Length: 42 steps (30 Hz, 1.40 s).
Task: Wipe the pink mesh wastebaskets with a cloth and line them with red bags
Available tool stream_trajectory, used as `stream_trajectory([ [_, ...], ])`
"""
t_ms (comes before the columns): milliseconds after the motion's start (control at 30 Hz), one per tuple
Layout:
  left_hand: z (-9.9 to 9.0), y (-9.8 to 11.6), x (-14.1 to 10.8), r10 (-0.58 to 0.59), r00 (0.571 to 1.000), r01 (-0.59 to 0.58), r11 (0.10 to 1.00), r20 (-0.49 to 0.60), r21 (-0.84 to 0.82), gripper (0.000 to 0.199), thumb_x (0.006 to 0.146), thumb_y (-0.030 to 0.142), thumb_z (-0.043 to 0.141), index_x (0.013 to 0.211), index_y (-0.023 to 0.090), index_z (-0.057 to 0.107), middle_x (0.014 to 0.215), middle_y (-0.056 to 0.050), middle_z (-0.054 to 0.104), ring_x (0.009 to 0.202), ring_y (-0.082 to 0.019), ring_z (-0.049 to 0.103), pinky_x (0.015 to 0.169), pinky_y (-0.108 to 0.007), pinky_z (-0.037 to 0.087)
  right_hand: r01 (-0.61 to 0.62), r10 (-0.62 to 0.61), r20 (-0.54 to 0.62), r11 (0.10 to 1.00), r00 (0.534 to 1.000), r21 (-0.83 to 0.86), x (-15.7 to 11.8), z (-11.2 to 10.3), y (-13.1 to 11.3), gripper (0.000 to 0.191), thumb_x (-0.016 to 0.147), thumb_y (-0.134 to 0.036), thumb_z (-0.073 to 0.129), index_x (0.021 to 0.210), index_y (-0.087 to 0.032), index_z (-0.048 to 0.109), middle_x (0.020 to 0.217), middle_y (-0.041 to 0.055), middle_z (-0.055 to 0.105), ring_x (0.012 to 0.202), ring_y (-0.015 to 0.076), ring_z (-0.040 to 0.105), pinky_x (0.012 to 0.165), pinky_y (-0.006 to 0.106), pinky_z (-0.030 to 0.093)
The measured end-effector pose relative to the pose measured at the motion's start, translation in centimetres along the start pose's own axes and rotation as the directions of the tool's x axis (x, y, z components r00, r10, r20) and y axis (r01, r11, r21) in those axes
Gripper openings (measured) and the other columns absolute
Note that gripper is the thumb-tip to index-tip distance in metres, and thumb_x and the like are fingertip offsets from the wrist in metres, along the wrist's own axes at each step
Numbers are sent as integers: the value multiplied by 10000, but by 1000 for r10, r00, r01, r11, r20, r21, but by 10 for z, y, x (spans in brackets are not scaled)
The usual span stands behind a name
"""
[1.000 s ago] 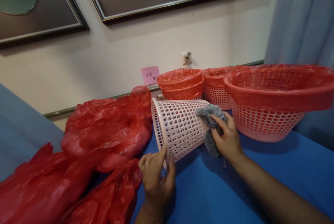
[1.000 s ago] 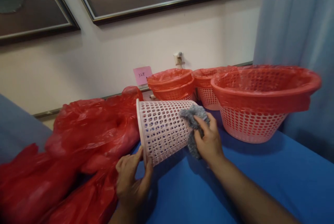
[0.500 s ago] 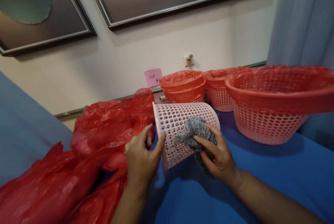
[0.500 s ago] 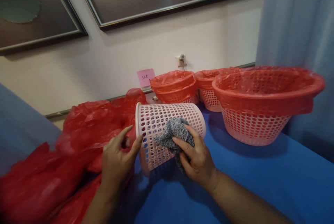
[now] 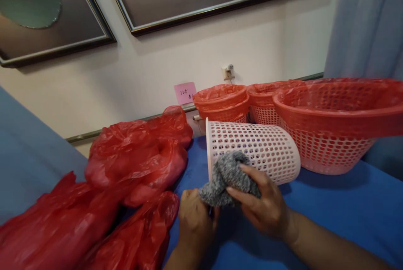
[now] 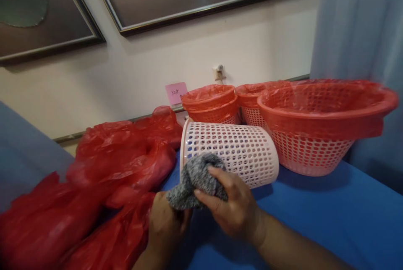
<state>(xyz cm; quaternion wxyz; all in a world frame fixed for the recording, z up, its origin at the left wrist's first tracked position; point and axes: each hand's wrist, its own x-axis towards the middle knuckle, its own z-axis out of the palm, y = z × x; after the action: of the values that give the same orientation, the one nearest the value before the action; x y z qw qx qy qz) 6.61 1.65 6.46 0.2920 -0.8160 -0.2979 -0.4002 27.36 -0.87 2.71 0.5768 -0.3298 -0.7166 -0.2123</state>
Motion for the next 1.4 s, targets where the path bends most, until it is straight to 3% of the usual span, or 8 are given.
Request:
stream_trajectory([
  [167, -5, 3, -7, -100, 991, 102, 995, 93, -18, 229, 950, 82, 511, 786, 239, 483, 618, 11, 575, 566, -181, 521, 597, -320, 347, -199, 197, -30, 971, 980, -131, -4, 1, 42, 488, 929, -96, 564, 1374, -273, 656, 1587, 116, 399, 1439, 298, 489, 1135, 509, 531],
  [333, -6, -5, -18, -173, 976, 171, 985, 131, 23, 195, 950, 134, 506, 786, 239, 497, 606, 16, 558, 565, -189, 539, 591, -325, 335, -602, 565, -216, 777, 796, -186, -11, 3, 94, 386, 925, -253, 624, 1299, -196, 702, 1450, 175, 508, 1348, 379, 569, 1123, 654, 500],
  [600, -5, -13, -19, -163, 974, 166, 986, 158, -4, 151, 967, 152, 488, 851, 221, 557, 618, 7, 582, 568, -191, 541, 583, -315, 355, -75, 51, 194, 990, 980, 121, -9, 12, 1, 587, 912, -84, 545, 1464, -279, 577, 1637, 126, 354, 1453, 315, 501, 1077, 505, 579],
  [700, -4, -14, -17, -168, 971, 172, 985, 167, -10, 185, 967, 150, 490, 805, 229, 534, 601, 11, 566, 557, -187, 533, 569, -314, 345, -211, 206, 111, 977, 972, 35, -11, 10, 27, 565, 915, -108, 561, 1446, -294, 603, 1597, 120, 414, 1439, 328, 509, 1104, 564, 550],
  [867, -4, -10, -14, -173, 964, 194, 976, 203, -93, 261, 928, 148, 518, 705, 252, 433, 591, 16, 558, 545, -175, 535, 549, -304, 337, -597, 573, -178, 791, 800, -133, -15, 7, 88, 423, 926, -274, 639, 1345, -234, 688, 1475, 145, 503, 1357, 345, 564, 1153, 620, 483],
  [1167, -7, -34, -20, -203, 902, 269, 955, 382, -126, 171, 877, 161, 543, 718, 216, 574, 613, -10, 626, 578, -191, 590, 566, -286, 378, -44, 16, 189, 989, 982, 144, -2, -2, 7, 593, 902, -58, 546, 1455, -271, 571, 1646, 126, 321, 1456, 305, 488, 1088, 495, 568],
  [1300, -10, -49, -18, -364, 737, 459, 888, 569, -26, 172, 829, 137, 552, 764, 208, 695, 670, -29, 710, 610, -211, 636, 589, -295, 401, -244, 245, 0, 969, 970, 43, 2, -9, 21, 582, 910, -91, 593, 1452, -303, 577, 1598, 120, 386, 1443, 335, 497, 1117, 560, 540],
  [1400, -17, -48, -12, -373, 762, 493, 864, 530, -100, 215, 894, 287, 621, 715, 215, 715, 616, -19, 694, 572, -203, 620, 566, -296, 403, -355, 352, -93, 935, 931, -14, 3, -7, 34, 541, 920, -122, 618, 1430, -303, 600, 1574, 124, 411, 1434, 349, 504, 1139, 594, 514],
])
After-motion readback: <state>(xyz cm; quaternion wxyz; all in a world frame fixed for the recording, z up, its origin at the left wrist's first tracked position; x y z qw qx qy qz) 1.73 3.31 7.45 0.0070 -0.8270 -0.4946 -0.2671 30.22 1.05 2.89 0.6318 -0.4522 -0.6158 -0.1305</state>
